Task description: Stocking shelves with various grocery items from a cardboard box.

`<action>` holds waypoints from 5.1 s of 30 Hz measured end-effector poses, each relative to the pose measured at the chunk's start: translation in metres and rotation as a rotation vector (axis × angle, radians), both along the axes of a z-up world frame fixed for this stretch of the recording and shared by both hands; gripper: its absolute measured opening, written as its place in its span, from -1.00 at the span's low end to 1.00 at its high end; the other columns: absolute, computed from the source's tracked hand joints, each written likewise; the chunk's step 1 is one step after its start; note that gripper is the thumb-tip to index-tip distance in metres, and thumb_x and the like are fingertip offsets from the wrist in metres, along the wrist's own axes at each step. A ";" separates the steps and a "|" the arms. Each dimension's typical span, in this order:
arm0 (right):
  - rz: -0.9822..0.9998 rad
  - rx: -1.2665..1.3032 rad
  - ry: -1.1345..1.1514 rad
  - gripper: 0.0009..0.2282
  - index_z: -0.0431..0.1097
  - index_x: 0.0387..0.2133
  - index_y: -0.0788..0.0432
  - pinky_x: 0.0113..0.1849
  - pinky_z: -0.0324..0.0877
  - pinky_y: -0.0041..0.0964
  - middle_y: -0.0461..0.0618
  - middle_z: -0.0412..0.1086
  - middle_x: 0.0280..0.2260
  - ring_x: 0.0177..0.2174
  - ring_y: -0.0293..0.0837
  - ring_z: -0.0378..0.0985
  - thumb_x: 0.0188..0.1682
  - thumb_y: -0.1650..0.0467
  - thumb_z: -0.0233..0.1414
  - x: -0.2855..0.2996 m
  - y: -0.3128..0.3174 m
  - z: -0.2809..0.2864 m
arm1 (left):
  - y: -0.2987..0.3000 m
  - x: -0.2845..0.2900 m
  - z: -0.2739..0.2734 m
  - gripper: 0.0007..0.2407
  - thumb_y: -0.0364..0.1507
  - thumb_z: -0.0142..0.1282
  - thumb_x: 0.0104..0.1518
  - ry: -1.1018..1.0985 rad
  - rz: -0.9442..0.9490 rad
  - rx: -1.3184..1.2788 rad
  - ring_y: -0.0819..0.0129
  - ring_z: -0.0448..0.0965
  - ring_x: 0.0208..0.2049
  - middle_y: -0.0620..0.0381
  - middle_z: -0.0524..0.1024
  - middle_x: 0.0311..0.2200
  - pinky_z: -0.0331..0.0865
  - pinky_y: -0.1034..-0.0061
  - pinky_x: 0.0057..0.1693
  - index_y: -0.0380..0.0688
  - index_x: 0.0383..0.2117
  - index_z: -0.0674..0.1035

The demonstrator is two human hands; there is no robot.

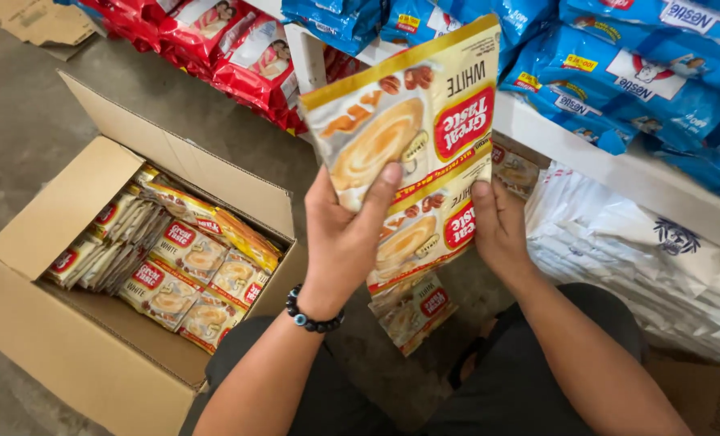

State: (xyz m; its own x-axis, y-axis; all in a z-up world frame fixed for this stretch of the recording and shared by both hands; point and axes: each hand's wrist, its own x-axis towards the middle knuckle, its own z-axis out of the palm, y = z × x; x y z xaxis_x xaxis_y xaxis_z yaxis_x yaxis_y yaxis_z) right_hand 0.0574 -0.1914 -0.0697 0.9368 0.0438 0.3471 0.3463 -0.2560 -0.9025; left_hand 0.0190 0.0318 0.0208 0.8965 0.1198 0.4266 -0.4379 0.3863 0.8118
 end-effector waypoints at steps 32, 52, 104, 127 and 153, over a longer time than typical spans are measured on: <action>1.142 -0.188 0.808 -0.59 0.41 0.10 0.32 0.07 0.38 -0.27 -0.01 0.53 0.01 -0.03 -0.25 0.50 -0.02 0.42 0.21 -0.023 -0.042 -0.136 | 0.167 0.036 -0.027 -0.56 -0.39 0.34 0.35 -0.106 0.367 -0.376 0.07 0.66 0.06 -0.22 0.54 0.15 0.64 0.13 0.19 -0.37 0.17 0.36; 0.714 0.442 0.211 -0.41 0.34 0.18 0.42 0.16 0.41 -0.02 0.22 0.49 0.06 0.05 0.05 0.56 -0.22 0.63 0.26 -0.045 -0.104 0.010 | 0.083 0.053 -0.058 -0.57 -0.29 0.29 0.17 0.333 0.014 -0.226 0.32 0.64 0.03 0.14 0.57 0.05 0.64 0.22 0.06 -0.07 0.12 0.41; 0.427 0.240 0.373 -0.46 0.37 0.12 0.26 0.10 0.39 -0.13 0.01 0.48 0.04 0.03 -0.13 0.51 -0.06 0.22 0.28 0.012 -0.019 -0.001 | 0.039 0.017 -0.033 -0.64 -0.37 0.26 0.16 0.496 -0.045 -0.159 0.38 0.64 -0.05 0.09 0.55 -0.08 0.61 0.26 0.07 -0.19 0.04 0.45; 0.599 0.120 0.576 -0.31 -0.02 0.39 0.06 -0.33 0.53 -0.27 0.19 0.53 -0.19 -0.33 -0.16 0.60 -0.01 0.37 0.16 -0.043 -0.039 0.039 | 0.130 0.047 -0.056 -0.70 -0.40 0.29 0.37 0.037 0.152 -0.357 0.14 0.68 -0.02 -0.12 0.57 0.04 0.62 0.16 0.17 -0.30 0.05 0.46; 0.166 0.026 -0.111 -0.36 -0.13 0.43 0.19 0.32 0.15 -0.14 0.17 0.14 0.34 0.32 -0.06 0.20 0.21 0.36 0.14 -0.023 -0.036 0.011 | 0.026 0.030 -0.092 -0.73 -0.43 0.00 0.28 0.561 -0.370 -0.361 0.22 0.63 -0.04 -0.02 0.59 -0.03 0.57 0.28 0.07 -0.26 0.06 0.50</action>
State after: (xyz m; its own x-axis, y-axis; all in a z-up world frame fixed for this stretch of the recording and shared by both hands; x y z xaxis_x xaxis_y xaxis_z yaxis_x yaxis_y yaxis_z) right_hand 0.0344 -0.2277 -0.0583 0.8735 0.1843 0.4506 0.4794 -0.1636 -0.8622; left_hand 0.0486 0.0574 -0.0713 0.9762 -0.1848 -0.1132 0.2123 0.7112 0.6702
